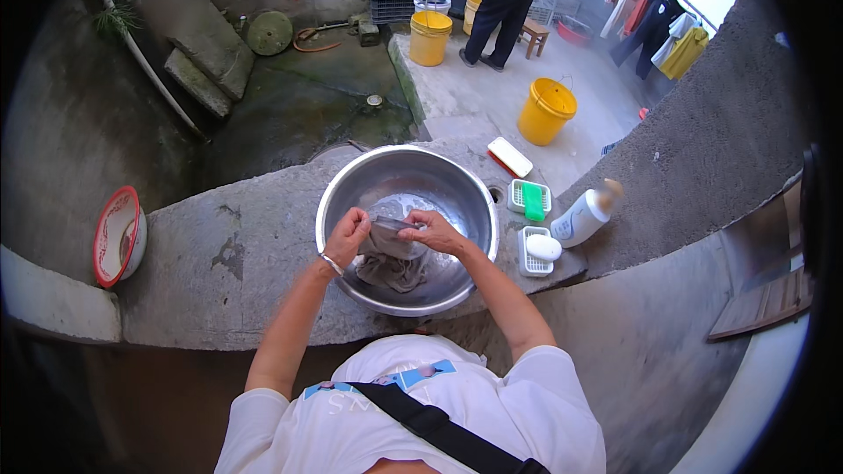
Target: The person washes a grey cloth by hand in a metal basin filled with soapy water. They scrub the cloth with a green sponge, rinse it, and wring it out repeatedly. The task is performed outdoors on a concrete surface.
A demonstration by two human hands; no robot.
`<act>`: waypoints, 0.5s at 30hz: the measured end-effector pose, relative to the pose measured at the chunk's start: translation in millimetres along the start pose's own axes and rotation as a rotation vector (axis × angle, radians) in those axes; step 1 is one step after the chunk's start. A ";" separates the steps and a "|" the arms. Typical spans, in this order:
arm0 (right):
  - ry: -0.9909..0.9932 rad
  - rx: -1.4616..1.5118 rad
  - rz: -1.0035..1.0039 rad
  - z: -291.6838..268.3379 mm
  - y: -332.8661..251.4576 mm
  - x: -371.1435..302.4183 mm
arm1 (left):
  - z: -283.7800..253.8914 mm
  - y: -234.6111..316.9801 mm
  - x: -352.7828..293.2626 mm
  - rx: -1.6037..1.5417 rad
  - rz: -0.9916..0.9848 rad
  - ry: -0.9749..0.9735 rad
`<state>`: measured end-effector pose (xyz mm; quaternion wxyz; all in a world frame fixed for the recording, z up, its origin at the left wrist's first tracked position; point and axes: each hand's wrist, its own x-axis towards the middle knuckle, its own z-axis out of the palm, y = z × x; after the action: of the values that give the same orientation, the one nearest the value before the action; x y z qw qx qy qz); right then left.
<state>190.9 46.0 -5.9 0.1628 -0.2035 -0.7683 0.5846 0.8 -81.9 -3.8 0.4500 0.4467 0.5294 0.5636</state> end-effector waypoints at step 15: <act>0.579 -0.511 -0.244 50.8 -14.0 43.7 | 58.2 -47.8 33.2 -0.614 -0.486 0.221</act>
<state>126.7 22.4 -5.2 0.3850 -0.3012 -0.8297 0.2697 52.9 -36.4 -48.3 0.6231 0.0903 0.4718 0.6173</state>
